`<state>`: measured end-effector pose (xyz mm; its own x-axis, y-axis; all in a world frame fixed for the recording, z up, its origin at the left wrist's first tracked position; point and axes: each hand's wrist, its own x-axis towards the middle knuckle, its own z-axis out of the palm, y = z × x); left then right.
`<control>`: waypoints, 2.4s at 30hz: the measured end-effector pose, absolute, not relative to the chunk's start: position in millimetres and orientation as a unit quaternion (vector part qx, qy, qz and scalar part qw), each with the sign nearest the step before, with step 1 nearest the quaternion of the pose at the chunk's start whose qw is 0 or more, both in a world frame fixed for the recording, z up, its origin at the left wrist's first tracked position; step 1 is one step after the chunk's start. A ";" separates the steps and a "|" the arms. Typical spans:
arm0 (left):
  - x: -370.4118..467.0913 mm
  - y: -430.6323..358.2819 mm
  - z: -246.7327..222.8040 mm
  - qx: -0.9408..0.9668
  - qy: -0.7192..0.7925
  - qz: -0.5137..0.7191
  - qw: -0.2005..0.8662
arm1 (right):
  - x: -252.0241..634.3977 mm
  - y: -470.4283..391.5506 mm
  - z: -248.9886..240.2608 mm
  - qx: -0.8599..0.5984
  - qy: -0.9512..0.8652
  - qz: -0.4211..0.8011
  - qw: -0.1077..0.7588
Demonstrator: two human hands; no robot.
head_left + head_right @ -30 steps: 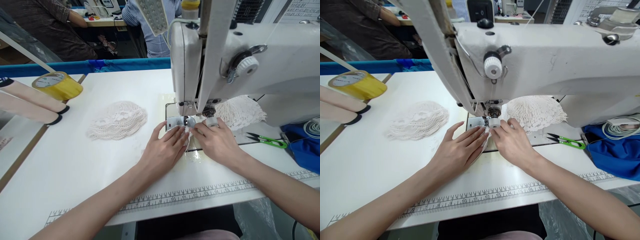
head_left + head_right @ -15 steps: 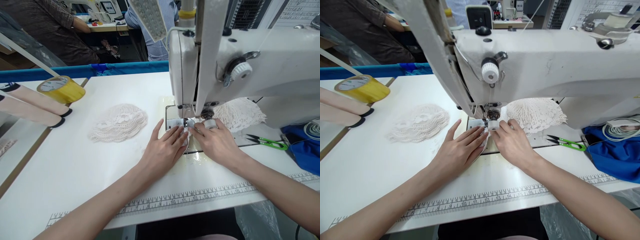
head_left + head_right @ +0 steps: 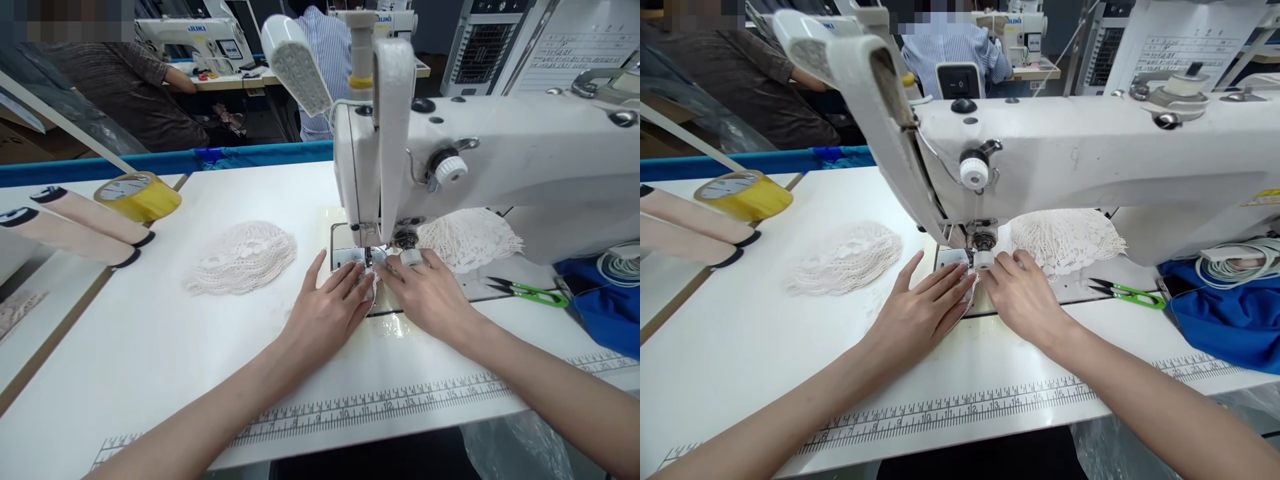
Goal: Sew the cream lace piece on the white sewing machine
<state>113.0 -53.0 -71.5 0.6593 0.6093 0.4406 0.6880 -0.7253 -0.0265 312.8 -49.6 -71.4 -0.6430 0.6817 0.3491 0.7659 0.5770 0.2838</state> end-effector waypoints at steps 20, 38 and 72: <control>110.4 -54.9 -60.8 -0.912 -0.336 -0.220 0.080 | 309.1 -48.2 -74.3 -0.347 -0.898 -0.157 0.220; 113.6 -21.7 -37.9 -0.822 -0.475 -0.199 -0.245 | 313.7 -33.0 -82.8 -0.420 -0.810 -0.078 0.402; 102.8 -53.9 -63.2 -0.936 -0.296 -0.148 0.120 | 311.5 -53.2 -73.4 -0.338 -0.892 -0.175 0.246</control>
